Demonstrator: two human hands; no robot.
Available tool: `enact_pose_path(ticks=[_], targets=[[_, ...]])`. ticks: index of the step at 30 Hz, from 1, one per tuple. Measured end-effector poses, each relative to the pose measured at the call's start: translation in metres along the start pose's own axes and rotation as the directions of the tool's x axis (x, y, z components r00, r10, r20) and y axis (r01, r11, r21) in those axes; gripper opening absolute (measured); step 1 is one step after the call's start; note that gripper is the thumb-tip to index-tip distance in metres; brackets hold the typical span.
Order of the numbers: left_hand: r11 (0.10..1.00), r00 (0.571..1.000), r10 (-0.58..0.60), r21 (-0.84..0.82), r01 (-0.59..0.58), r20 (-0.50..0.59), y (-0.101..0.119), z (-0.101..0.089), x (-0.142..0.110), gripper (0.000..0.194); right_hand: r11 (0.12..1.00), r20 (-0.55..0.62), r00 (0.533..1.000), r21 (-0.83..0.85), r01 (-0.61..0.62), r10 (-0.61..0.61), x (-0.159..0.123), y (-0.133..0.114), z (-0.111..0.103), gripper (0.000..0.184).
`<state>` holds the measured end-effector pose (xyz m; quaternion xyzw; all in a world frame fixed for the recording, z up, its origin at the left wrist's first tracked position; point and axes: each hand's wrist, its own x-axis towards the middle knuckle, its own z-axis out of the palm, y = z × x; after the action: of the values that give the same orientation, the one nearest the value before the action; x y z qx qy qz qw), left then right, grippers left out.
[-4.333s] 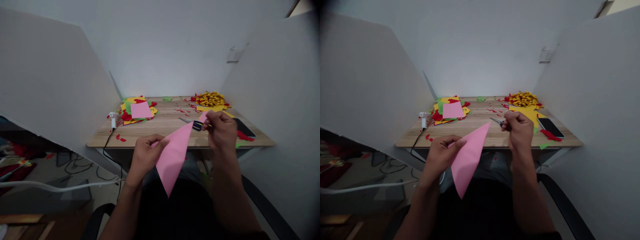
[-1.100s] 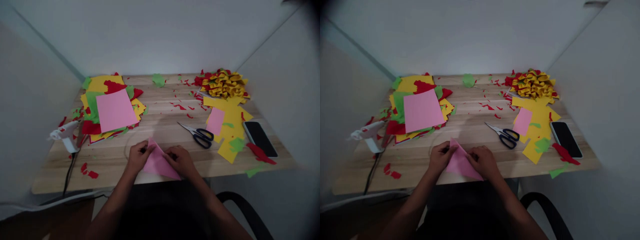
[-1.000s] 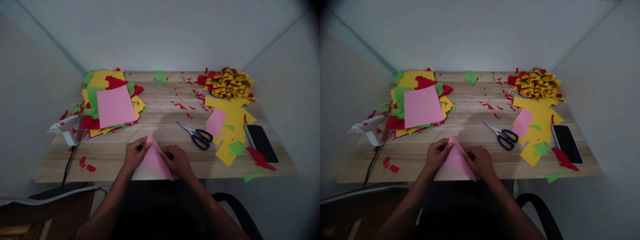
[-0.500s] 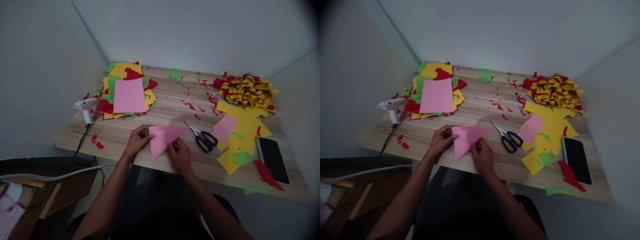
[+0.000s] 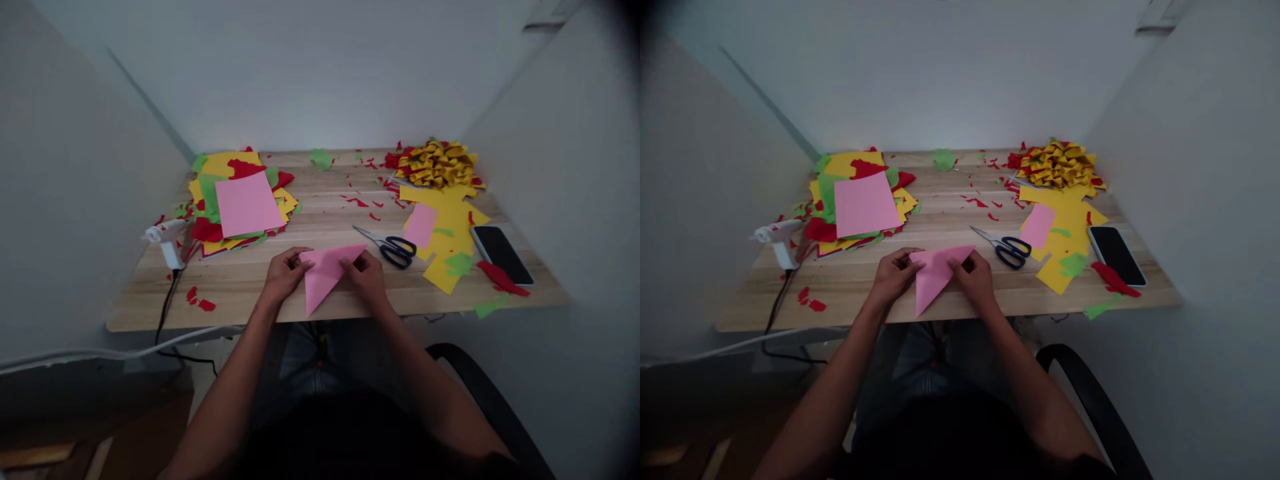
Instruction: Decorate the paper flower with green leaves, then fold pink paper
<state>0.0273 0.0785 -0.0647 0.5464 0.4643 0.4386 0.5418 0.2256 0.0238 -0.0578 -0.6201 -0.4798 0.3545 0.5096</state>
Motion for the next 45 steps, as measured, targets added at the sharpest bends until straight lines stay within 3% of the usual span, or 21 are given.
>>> enact_pose_path(ticks=[6, 15, 23, 34, 45], targets=[[0.996, 0.999, -0.046, -0.079, 0.047, 0.013, 0.000, 0.005, -0.001, 0.044, 0.996, -0.051, 0.998, -0.082, -0.047, 0.043, -0.001, -0.005, 0.000, 0.033], [1.000, 0.999, -0.018, -0.024, 0.019, 0.036, 0.007, 0.003, -0.005, 0.042, 0.991, -0.050, 0.997, -0.116, -0.062, 0.057, -0.002, -0.008, 0.000, 0.033], [0.998, 0.998, -0.065, 0.002, 0.065, -0.003, 0.007, 0.003, -0.007, 0.042, 0.990, -0.059, 0.997, -0.127, -0.065, 0.058, -0.003, -0.006, -0.002, 0.031], [0.998, 0.998, -0.058, -0.012, 0.059, 0.020, 0.011, 0.003, -0.006, 0.043, 0.999, -0.054, 0.998, -0.020, -0.028, 0.027, 0.000, -0.002, -0.004, 0.033], [0.995, 0.995, -0.095, 0.025, 0.095, -0.010, 0.015, 0.001, -0.006, 0.044, 0.995, -0.056, 0.998, -0.094, -0.043, 0.038, 0.001, -0.006, 0.000, 0.036]])
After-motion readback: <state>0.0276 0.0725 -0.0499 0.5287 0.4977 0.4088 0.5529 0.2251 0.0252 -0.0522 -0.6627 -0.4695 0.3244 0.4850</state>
